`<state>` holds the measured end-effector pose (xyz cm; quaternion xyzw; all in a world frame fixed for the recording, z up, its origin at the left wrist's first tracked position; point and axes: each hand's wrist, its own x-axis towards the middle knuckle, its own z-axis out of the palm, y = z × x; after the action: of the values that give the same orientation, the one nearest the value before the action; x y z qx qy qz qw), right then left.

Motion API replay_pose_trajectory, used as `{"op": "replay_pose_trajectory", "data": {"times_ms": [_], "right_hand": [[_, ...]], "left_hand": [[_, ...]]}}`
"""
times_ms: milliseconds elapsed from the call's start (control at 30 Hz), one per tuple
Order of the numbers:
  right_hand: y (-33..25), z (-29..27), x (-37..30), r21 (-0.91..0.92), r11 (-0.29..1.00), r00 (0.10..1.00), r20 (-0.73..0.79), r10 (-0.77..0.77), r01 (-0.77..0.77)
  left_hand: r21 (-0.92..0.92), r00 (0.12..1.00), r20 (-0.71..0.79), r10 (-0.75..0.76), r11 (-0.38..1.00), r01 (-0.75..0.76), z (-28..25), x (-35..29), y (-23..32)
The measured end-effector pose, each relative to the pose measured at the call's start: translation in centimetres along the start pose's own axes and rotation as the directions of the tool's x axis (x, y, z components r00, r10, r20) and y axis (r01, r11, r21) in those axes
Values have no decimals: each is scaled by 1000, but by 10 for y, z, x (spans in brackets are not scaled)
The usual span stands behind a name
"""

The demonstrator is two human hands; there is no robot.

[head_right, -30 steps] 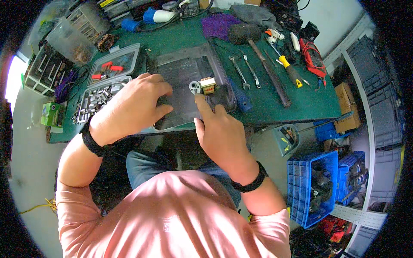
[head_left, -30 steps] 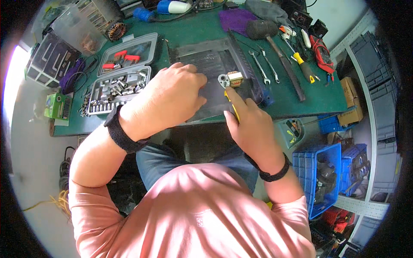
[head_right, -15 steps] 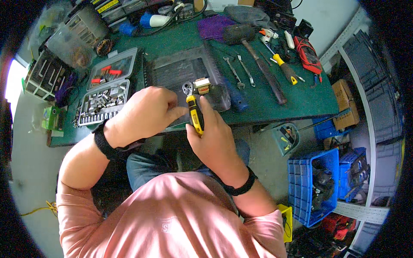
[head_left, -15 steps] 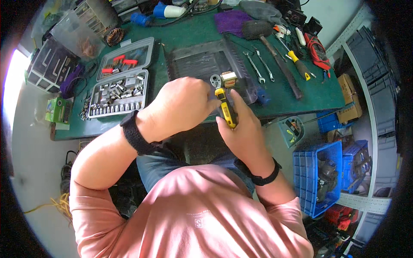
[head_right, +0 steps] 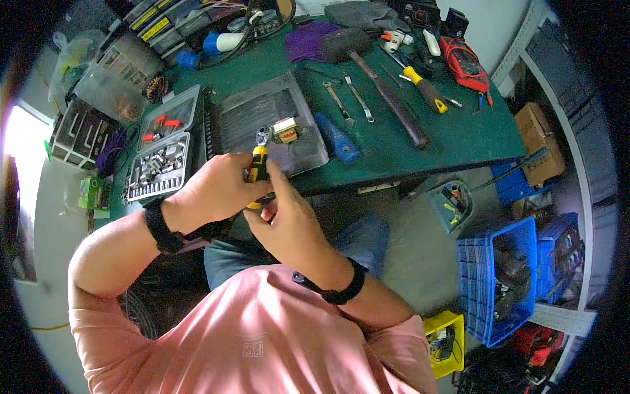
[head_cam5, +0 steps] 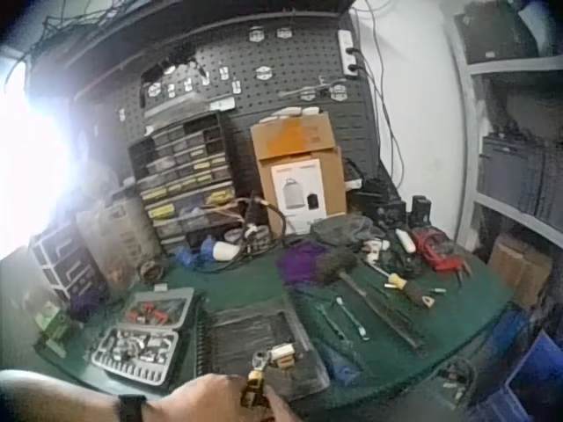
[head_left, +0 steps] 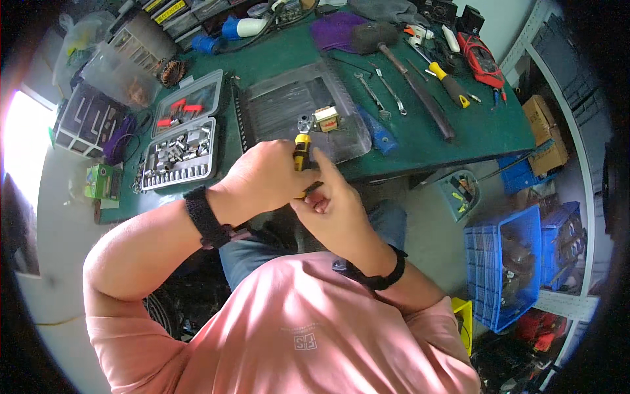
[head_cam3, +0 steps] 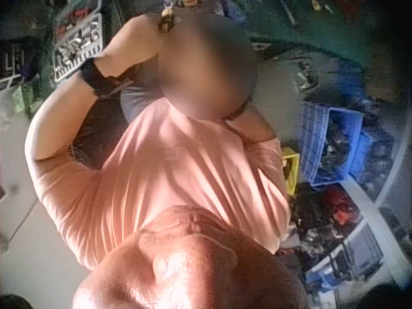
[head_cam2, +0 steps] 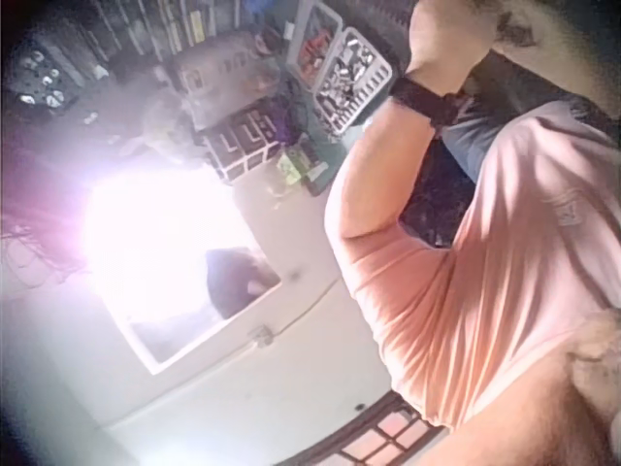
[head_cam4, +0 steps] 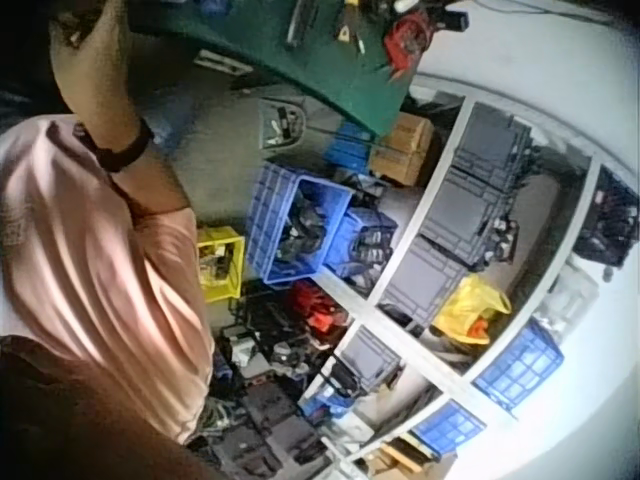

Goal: The person selects a socket from a tool kit and attaches it to a yellow-handled ratchet. They then use the ratchet to tighten a screw on a small electronic component mounted on a black plastic casing. The person handles the casing and the tool throughout the process.

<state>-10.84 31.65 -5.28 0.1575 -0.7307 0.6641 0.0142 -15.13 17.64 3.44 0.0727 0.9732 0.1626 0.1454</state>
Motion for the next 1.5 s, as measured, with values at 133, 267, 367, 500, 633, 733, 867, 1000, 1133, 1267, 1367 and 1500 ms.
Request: {"op": "replay_pose_trajectory", "data": {"times_ms": [133, 267, 367, 500, 633, 733, 867, 1000, 1133, 1267, 1367, 1500], "right_hand": [[-2, -8, 0, 6, 1000, 996, 93, -18, 17], [-10, -43, 11, -223, 932, 955, -13, -296, 286], [-30, -74, 31, -343, 875, 928, -27, -371, 340], [-37, -98, 59, -528, 793, 914, -73, -398, 304], [-22, -94, 67, -639, 740, 956, -23, -293, 212], [-19, -82, 60, -645, 719, 943, 6, -332, 257], [-28, -63, 37, -590, 731, 927, 82, -367, 342], [-31, -56, 24, -458, 854, 954, 268, -132, 247], [-16, -36, 28, -455, 833, 941, 267, -209, 314], [-18, -25, 32, -493, 832, 958, 249, -145, 254], [-25, -30, 33, -560, 759, 937, 291, -194, 331], [-34, -32, 32, -668, 699, 957, 277, -86, 256]], "left_hand": [[-15, 1000, -21, 4, 1000, -5, 2, 2, -5], [26, 999, -17, -47, 999, 47, 0, 3, -1], [34, 998, 13, -62, 998, 61, -1, 1, 3], [0, 996, 0, -90, 996, 90, 1, -1, 8], [-100, 991, -60, -124, 988, 117, 10, -3, 10], [-200, 986, -101, -135, 973, 113, 21, -1, 7], [-335, 985, -37, -166, 931, 144, 20, 1, 15], [-445, 990, -35, -136, 889, 106, 19, -1, 12], [-459, 997, -49, -64, 888, 34, 23, 0, 4], [-316, 987, -110, 116, 937, -146, 21, -9, -4], [-234, 934, -314, 169, 940, -248, 24, -34, -14], [-164, 611, -781, 133, 900, -404, 16, -59, -48]]}}
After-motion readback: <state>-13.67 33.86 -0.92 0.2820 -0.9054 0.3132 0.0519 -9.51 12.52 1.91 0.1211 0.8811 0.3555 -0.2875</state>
